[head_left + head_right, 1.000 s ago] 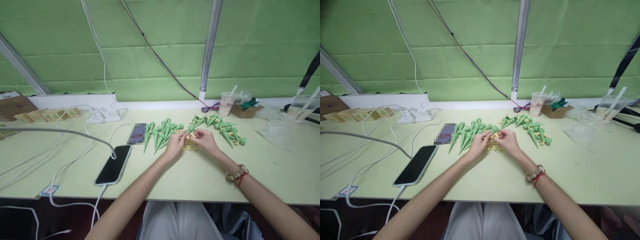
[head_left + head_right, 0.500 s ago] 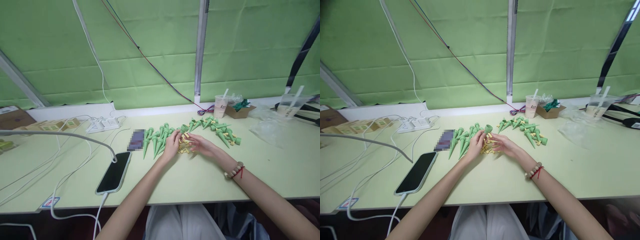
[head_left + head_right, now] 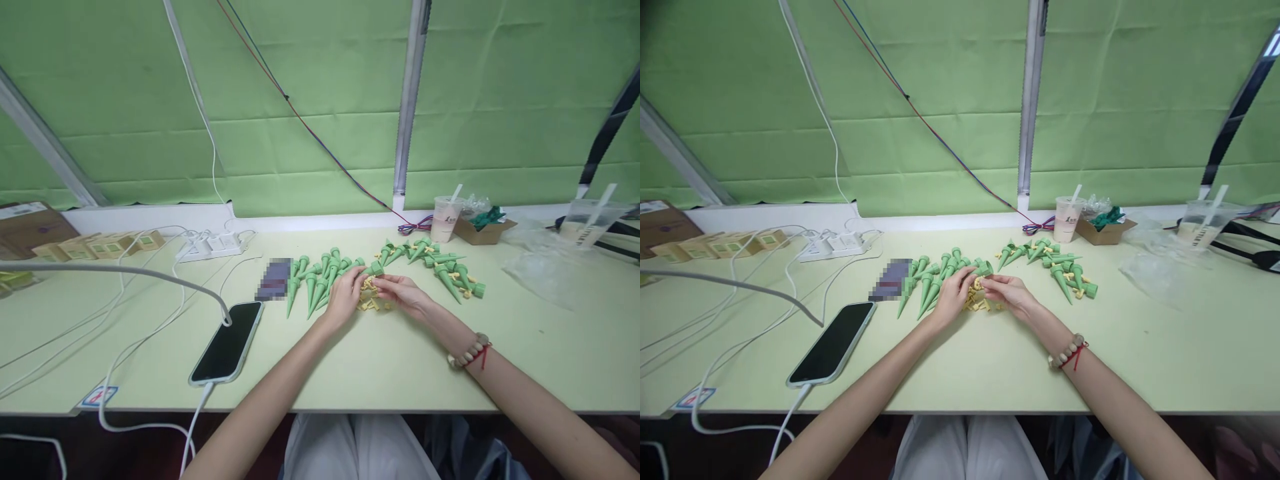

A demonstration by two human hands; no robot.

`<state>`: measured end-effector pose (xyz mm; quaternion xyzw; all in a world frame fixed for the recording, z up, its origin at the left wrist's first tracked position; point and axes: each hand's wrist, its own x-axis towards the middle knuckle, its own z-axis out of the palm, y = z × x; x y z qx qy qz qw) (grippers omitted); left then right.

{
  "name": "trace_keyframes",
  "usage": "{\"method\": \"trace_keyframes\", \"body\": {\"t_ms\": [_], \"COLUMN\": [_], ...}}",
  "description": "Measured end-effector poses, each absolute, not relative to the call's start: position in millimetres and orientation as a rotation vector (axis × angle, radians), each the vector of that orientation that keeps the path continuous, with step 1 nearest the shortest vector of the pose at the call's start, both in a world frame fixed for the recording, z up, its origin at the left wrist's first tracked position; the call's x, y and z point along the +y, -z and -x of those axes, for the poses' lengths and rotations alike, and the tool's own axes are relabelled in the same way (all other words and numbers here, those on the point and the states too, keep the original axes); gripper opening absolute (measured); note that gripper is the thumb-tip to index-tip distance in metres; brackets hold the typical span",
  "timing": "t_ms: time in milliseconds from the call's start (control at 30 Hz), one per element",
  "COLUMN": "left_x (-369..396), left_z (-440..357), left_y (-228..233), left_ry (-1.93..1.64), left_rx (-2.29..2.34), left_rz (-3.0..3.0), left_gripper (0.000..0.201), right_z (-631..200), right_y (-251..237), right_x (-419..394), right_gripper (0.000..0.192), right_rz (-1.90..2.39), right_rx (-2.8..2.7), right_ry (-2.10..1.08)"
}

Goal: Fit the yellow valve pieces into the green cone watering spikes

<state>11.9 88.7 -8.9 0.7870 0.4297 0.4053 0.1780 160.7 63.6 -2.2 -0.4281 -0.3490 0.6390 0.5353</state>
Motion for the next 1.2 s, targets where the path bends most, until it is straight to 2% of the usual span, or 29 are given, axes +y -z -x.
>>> {"method": "trace_keyframes", "body": {"t_ms": [200, 467, 533, 633, 700, 767, 900, 1033, 1200], "left_x": [83.3, 78.0, 75.6, 71.8, 71.3, 73.5, 83.3, 89.5, 87.8], "left_z": [-15.6, -21.1, -21.8, -22.3, -22.2, -21.6, -19.7, -18.6, -18.9], "left_y": [7.8, 9.2, 7.8, 5.2, 4.3, 4.8, 7.5, 7.4, 2.5], "left_ry": [-1.166, -1.201, -1.183, -1.156, -1.158, -1.191, -1.316, -1.289, -1.299], "left_rx": [1.321, 1.432, 1.450, 1.464, 1.474, 1.483, 1.319, 0.990, 0.921], "left_rz": [-2.112, -2.054, -2.051, -2.054, -2.049, -2.008, -1.917, -1.933, -1.953], "left_gripper": [0.035, 0.031, 0.028, 0.026, 0.026, 0.027, 0.030, 0.030, 0.026], "right_z": [-150.3, -149.1, -149.9, -151.1, -150.6, -148.9, -144.0, -144.7, -151.9], "right_y": [-0.2, 3.0, 7.9, 12.7, 12.7, 10.6, 4.2, -1.8, -5.4], "right_x": [56.7, 54.6, 53.9, 51.5, 50.5, 50.9, 52.8, 51.4, 51.8], "right_gripper": [0.023, 0.031, 0.028, 0.022, 0.022, 0.023, 0.036, 0.023, 0.013], "right_rz": [1.154, 1.217, 1.207, 1.156, 1.128, 1.114, 1.039, 0.915, 0.849], "right_rx": [-0.774, -0.838, -1.004, -1.335, -1.429, -1.361, -0.971, -0.839, -0.789], "right_ry": [-1.289, -1.186, -0.982, -0.497, -0.361, -0.525, -1.130, -1.583, -1.748]}}
